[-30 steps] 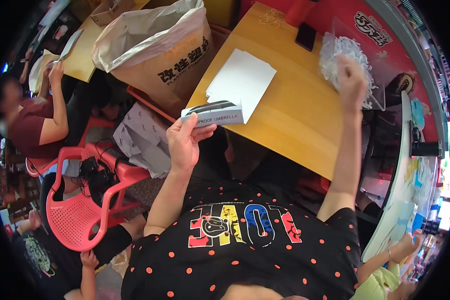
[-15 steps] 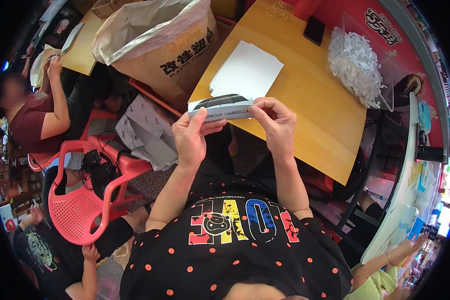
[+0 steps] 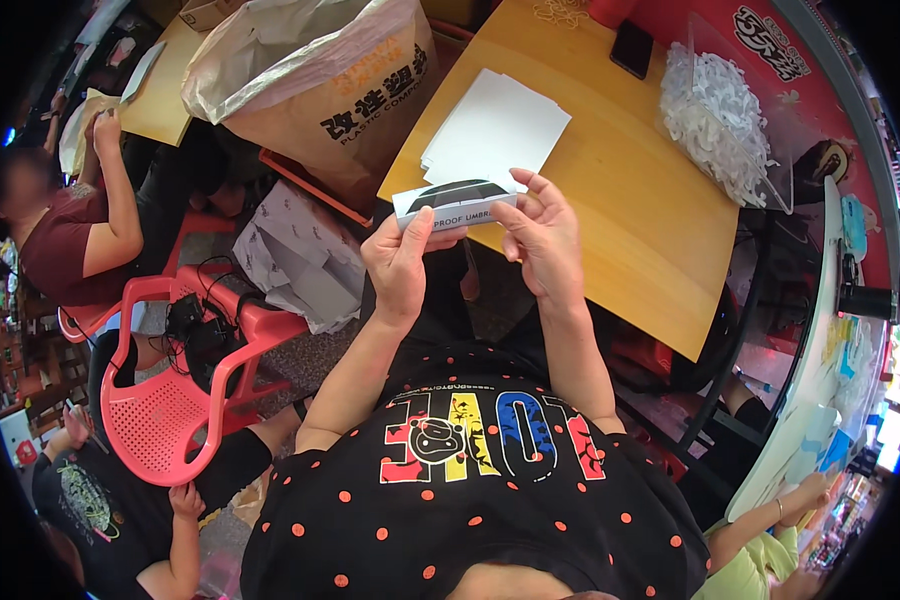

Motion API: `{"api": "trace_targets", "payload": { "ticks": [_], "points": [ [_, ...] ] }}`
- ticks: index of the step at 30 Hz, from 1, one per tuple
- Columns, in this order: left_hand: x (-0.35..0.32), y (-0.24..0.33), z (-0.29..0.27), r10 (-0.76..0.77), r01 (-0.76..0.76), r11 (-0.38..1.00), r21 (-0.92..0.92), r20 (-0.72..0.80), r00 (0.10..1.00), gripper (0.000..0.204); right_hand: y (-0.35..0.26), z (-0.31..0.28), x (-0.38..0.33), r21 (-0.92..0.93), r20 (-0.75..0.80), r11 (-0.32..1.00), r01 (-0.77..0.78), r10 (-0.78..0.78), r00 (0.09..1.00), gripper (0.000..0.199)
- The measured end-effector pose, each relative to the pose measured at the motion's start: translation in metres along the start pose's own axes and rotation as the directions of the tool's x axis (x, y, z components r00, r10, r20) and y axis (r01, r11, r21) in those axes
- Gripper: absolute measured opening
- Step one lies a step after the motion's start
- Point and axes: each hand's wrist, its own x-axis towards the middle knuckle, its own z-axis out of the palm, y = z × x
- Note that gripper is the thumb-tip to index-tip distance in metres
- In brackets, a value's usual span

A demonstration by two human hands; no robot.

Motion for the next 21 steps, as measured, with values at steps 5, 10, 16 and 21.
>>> {"api": "trace_targets", "payload": {
  "ticks": [5,10,16,21],
  "points": [
    [-0.004,0.000,0.012,0.037,-0.037,0.999,-0.012,0.015,0.999,0.025,0.018,0.011,0.004,-0.133,-0.097,0.979,0.158,-0.171,0.980,0.058],
    [0.000,0.001,0.020,-0.017,0.022,0.997,0.078,-0.057,0.998,0.021,0.025,0.013,0.006,-0.149,-0.129,0.962,0.229,-0.249,0.960,0.056],
    [0.010,0.000,0.020,-0.015,0.022,0.995,0.093,-0.080,0.997,0.014,0.030,0.013,0.004,-0.156,-0.161,0.962,0.224,-0.248,0.955,0.052],
    [0.016,-0.015,-0.002,-0.202,0.205,0.976,-0.074,0.046,0.978,0.025,0.030,0.011,0.005,-0.025,-0.148,0.980,0.197,-0.198,0.969,0.045]
  ]
}}
